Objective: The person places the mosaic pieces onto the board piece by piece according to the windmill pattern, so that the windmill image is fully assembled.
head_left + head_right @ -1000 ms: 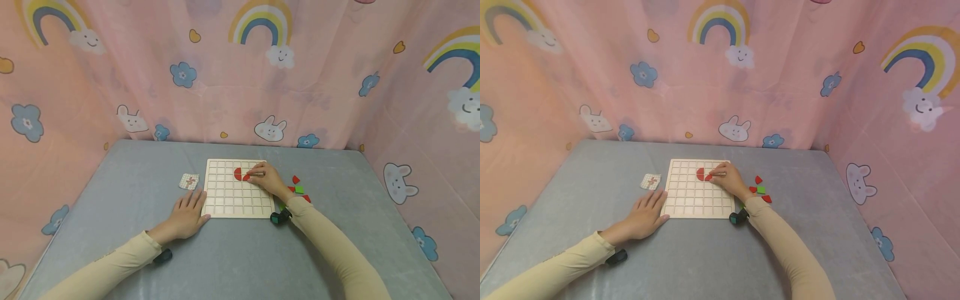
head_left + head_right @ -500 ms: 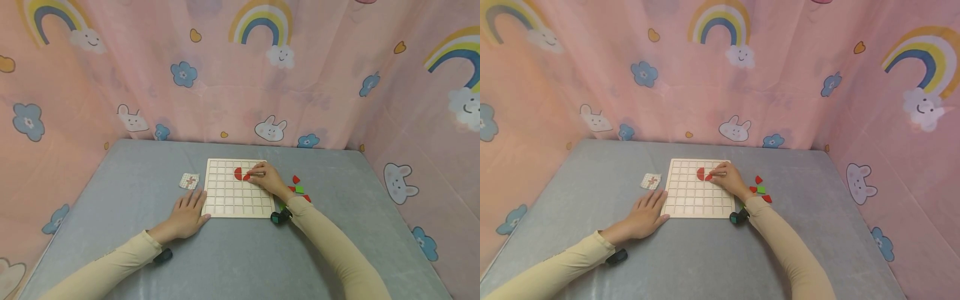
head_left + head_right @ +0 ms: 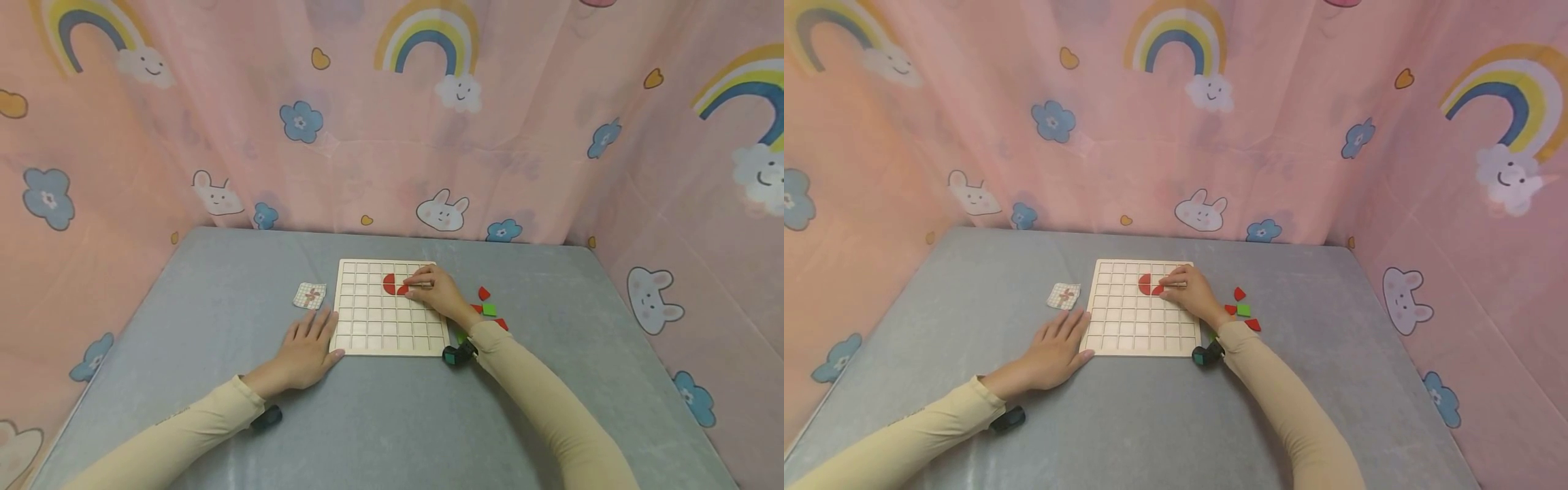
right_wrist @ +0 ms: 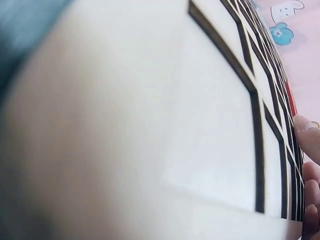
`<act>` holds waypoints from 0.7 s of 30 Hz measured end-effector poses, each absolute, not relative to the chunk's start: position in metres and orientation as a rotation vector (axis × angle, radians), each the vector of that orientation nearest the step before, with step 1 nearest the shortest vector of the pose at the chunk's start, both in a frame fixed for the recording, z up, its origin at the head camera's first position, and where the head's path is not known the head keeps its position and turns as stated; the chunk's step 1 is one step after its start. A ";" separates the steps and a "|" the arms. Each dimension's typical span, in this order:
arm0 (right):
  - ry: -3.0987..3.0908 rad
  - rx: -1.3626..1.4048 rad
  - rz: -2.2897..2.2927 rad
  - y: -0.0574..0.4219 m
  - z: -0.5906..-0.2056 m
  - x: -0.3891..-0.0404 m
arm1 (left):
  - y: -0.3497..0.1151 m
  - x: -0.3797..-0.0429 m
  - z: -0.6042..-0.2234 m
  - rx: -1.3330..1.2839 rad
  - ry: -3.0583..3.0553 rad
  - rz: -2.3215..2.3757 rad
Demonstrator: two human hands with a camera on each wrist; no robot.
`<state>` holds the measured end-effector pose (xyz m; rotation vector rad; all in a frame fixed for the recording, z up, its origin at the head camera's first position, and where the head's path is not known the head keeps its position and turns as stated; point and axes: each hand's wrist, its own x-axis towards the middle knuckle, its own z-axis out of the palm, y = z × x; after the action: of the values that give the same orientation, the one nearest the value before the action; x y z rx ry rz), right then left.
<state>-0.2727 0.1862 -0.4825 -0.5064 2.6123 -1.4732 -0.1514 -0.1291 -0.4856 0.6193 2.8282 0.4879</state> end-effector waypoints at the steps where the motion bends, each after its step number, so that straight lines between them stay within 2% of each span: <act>1: 2.610 -0.501 -1.477 0.186 -0.482 -0.273 | -0.129 -0.151 -0.485 0.619 2.828 0.486; 21: 2.618 -0.510 -1.406 0.193 -0.470 -0.278 | -0.128 -0.151 -0.484 0.614 2.831 0.496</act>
<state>-0.2777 0.1934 -0.4697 -0.5102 2.6181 -1.4055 -0.1506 -0.1279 -0.4837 0.6141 2.8314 0.4962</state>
